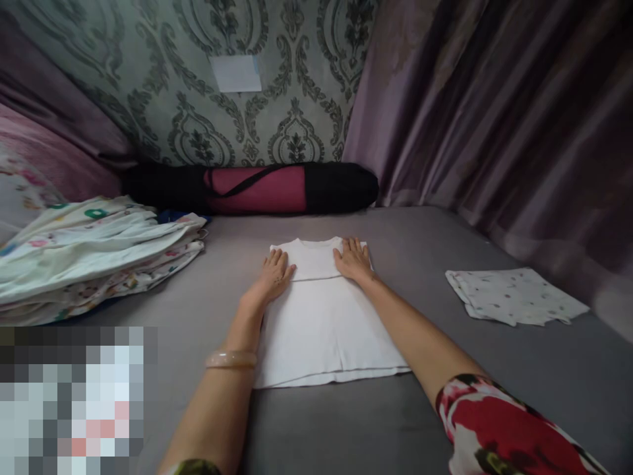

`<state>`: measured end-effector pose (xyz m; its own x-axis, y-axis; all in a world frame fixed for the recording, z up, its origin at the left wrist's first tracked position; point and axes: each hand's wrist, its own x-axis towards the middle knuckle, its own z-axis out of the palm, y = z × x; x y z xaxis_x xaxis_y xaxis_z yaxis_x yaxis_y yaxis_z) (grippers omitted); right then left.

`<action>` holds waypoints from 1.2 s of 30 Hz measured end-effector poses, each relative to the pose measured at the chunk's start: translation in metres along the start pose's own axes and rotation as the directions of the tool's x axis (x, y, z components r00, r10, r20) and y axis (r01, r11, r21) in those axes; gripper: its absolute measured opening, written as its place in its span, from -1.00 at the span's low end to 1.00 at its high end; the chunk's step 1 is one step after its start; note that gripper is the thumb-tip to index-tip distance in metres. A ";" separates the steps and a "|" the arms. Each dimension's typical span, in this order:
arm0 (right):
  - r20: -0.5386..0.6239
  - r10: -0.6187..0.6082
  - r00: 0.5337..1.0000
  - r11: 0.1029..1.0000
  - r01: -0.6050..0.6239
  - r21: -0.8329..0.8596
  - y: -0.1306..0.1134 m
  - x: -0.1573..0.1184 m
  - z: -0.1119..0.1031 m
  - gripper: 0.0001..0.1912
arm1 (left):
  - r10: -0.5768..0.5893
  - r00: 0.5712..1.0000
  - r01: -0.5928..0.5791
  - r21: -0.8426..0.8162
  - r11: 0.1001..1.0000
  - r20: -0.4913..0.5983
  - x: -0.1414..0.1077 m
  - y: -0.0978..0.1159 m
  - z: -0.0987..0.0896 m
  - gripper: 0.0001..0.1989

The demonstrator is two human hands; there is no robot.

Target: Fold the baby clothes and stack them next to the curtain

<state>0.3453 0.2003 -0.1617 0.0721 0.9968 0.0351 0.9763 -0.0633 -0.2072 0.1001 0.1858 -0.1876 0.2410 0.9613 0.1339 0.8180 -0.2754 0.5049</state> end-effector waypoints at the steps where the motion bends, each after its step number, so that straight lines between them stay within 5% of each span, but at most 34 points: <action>1: 0.010 -0.001 1.000 1.000 0.001 0.014 0.000 0.001 -0.001 -0.35 | -0.007 1.000 0.007 0.028 1.000 0.020 -0.001 0.000 0.001 -0.46; 5: 0.066 -0.062 0.996 0.994 0.055 0.098 0.005 -0.011 -0.013 -0.37 | -0.009 0.999 0.007 0.076 0.997 0.032 -0.002 -0.002 0.000 -0.46; 8: 0.054 -0.240 0.969 0.966 0.233 0.114 0.017 -0.045 -0.020 -0.37 | 0.027 0.999 -0.029 0.093 0.995 0.027 -0.003 -0.003 -0.001 -0.47; 13: 0.131 -0.507 0.852 0.860 0.490 0.141 0.042 -0.121 -0.027 -0.36 | 0.045 0.999 -0.045 0.145 0.988 0.008 -0.006 0.000 -0.002 -0.44; 18: 0.192 -0.632 0.750 0.773 0.598 0.212 0.063 -0.181 -0.041 -0.37 | 0.131 0.991 -0.117 0.233 0.965 -0.042 -0.016 0.004 -0.012 -0.41; 23: 0.214 -0.699 0.683 0.712 0.634 0.303 0.078 -0.227 -0.057 -0.42 | 0.181 0.981 -0.196 0.325 0.925 0.077 -0.070 0.030 -0.042 -0.38; 27: 0.160 -0.722 0.673 0.675 0.635 0.376 0.092 -0.241 -0.067 -0.51 | 0.292 0.906 -0.325 0.061 0.944 0.308 -0.140 0.061 -0.061 -0.48; 31: 0.087 -0.710 0.698 0.671 0.635 0.383 0.109 -0.235 -0.074 -0.63 | 0.239 0.921 -0.239 -0.037 0.970 0.307 -0.191 0.062 -0.068 -0.58; 36: 0.080 -0.735 0.674 0.664 0.689 0.290 0.125 -0.230 -0.072 -0.61 | 0.154 0.955 -0.164 0.018 0.986 0.252 -0.213 0.046 -0.073 -0.67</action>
<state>0.4657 -0.0403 -0.1254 -0.6849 0.7221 0.0977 0.6385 0.6593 -0.3969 0.0479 -0.0303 -0.1303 0.4880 0.8728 -0.0090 0.7766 -0.4295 0.4610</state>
